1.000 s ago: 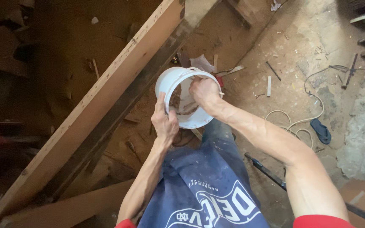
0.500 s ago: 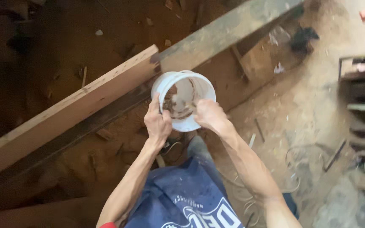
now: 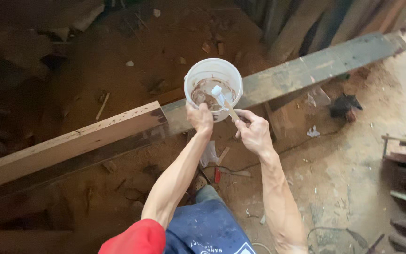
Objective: The person hammers a nail into a wooden plank, then uses an angle grinder to cut the plank, producing sparks. Afterward, they apply a white paste from a bucket onto the plank using a small brush, spreading it along the length of the wood.
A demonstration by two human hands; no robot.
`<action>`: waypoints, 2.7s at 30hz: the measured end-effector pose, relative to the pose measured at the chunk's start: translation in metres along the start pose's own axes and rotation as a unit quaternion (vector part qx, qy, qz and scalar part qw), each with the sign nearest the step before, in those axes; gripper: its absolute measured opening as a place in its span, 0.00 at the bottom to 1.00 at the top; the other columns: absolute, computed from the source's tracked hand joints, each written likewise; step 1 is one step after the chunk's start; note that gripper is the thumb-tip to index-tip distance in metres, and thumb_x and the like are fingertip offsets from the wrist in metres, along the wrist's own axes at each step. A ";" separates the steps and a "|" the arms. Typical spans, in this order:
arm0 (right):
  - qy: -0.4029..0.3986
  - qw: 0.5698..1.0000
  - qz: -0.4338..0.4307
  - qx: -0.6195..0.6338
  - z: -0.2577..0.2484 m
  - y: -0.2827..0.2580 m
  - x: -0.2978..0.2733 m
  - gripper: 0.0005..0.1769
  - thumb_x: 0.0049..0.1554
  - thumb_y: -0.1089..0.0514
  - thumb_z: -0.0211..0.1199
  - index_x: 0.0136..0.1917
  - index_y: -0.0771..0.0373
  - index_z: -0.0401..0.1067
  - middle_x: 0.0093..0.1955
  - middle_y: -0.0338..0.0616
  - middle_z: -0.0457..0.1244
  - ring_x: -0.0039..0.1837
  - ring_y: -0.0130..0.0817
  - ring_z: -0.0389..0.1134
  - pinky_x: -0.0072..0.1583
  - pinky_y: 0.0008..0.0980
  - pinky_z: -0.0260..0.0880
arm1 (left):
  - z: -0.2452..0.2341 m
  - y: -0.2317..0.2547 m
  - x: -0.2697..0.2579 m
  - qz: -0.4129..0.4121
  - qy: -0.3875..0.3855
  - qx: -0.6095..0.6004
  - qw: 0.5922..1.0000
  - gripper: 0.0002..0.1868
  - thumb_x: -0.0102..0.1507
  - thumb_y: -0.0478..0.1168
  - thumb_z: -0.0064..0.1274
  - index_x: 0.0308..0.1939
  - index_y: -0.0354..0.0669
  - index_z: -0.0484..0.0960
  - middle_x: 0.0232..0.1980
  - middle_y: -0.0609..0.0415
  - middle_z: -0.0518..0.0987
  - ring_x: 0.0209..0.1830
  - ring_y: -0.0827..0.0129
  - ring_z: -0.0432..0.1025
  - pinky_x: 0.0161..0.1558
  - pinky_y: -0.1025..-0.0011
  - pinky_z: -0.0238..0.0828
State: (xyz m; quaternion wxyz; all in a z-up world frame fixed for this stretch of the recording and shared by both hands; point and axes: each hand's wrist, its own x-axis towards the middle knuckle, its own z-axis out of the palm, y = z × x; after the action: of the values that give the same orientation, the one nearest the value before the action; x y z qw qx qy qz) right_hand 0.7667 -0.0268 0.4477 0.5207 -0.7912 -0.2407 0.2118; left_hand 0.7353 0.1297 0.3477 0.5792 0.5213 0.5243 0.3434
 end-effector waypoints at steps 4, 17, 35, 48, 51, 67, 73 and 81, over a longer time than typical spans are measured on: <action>-0.027 0.999 0.000 0.021 0.009 0.004 0.012 0.18 0.59 0.65 0.60 0.62 0.68 0.75 0.41 0.37 0.70 0.33 0.19 0.66 0.34 0.23 0.64 | 0.020 -0.003 0.029 -0.025 0.013 0.051 0.998 0.33 0.53 0.44 0.51 0.61 0.37 0.73 0.51 0.35 0.81 0.51 0.44 0.78 0.56 0.55 0.73; -0.123 0.989 0.002 0.079 0.117 -0.017 -0.014 0.16 0.61 0.62 0.61 0.62 0.67 0.74 0.43 0.36 0.71 0.35 0.19 0.67 0.36 0.21 0.66 | -0.124 -0.064 -0.008 -0.041 -0.089 0.081 0.992 0.28 0.62 0.53 0.51 0.61 0.39 0.79 0.56 0.40 0.83 0.55 0.55 0.79 0.57 0.62 0.75; 0.201 0.961 -0.122 -0.142 0.338 0.015 -0.072 0.15 0.60 0.63 0.64 0.60 0.60 0.77 0.50 0.51 0.68 0.51 0.45 0.72 0.54 0.41 0.72 | -0.456 -0.073 0.187 0.408 0.119 0.344 0.838 0.16 0.67 0.37 0.56 0.57 0.36 0.81 0.60 0.45 0.81 0.65 0.55 0.71 0.70 0.56 0.63; 0.235 0.920 -0.124 -0.289 0.293 0.015 -0.048 0.14 0.59 0.60 0.64 0.59 0.54 0.79 0.53 0.47 0.67 0.51 0.47 0.71 0.51 0.44 0.73 | -0.462 -0.085 0.180 0.385 0.103 0.394 0.828 0.16 0.73 0.42 0.48 0.59 0.36 0.82 0.67 0.44 0.77 0.73 0.49 0.66 0.76 0.50 0.55; 0.228 0.913 -0.088 -0.326 0.284 0.012 -0.045 0.14 0.60 0.59 0.63 0.60 0.53 0.79 0.52 0.47 0.66 0.48 0.46 0.71 0.48 0.45 0.73 | -0.460 -0.087 0.180 0.385 0.104 0.413 0.819 0.16 0.75 0.40 0.47 0.60 0.35 0.82 0.69 0.43 0.76 0.74 0.48 0.65 0.77 0.49 0.53; 0.136 0.946 -0.092 -0.278 0.302 -0.002 -0.051 0.17 0.61 0.61 0.62 0.63 0.51 0.78 0.51 0.49 0.67 0.44 0.40 0.71 0.42 0.37 0.75 | -0.463 -0.084 0.175 0.392 0.102 0.408 0.818 0.17 0.75 0.42 0.47 0.61 0.37 0.83 0.69 0.44 0.76 0.73 0.47 0.66 0.76 0.50 0.56; 0.230 0.897 -0.134 -0.352 0.264 0.008 -0.038 0.12 0.59 0.60 0.65 0.57 0.54 0.79 0.52 0.45 0.67 0.47 0.49 0.72 0.48 0.48 0.73 | -0.459 -0.085 0.175 0.399 0.112 0.404 0.816 0.16 0.75 0.41 0.47 0.60 0.36 0.84 0.69 0.44 0.77 0.73 0.47 0.67 0.75 0.51 0.56; 0.242 0.917 -0.112 -0.297 0.271 0.011 -0.031 0.12 0.60 0.60 0.63 0.57 0.57 0.79 0.51 0.50 0.68 0.47 0.45 0.73 0.47 0.43 0.75 | -0.462 -0.089 0.176 0.395 0.106 0.409 0.816 0.16 0.76 0.41 0.47 0.60 0.36 0.84 0.69 0.44 0.77 0.74 0.49 0.66 0.77 0.51 0.54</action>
State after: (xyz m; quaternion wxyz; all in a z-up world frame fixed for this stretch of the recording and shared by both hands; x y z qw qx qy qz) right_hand 0.5855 0.1460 0.3402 0.3244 -0.9045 -0.2463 -0.1267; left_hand 0.3141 0.3888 0.2608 0.0683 0.8329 0.4233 0.3498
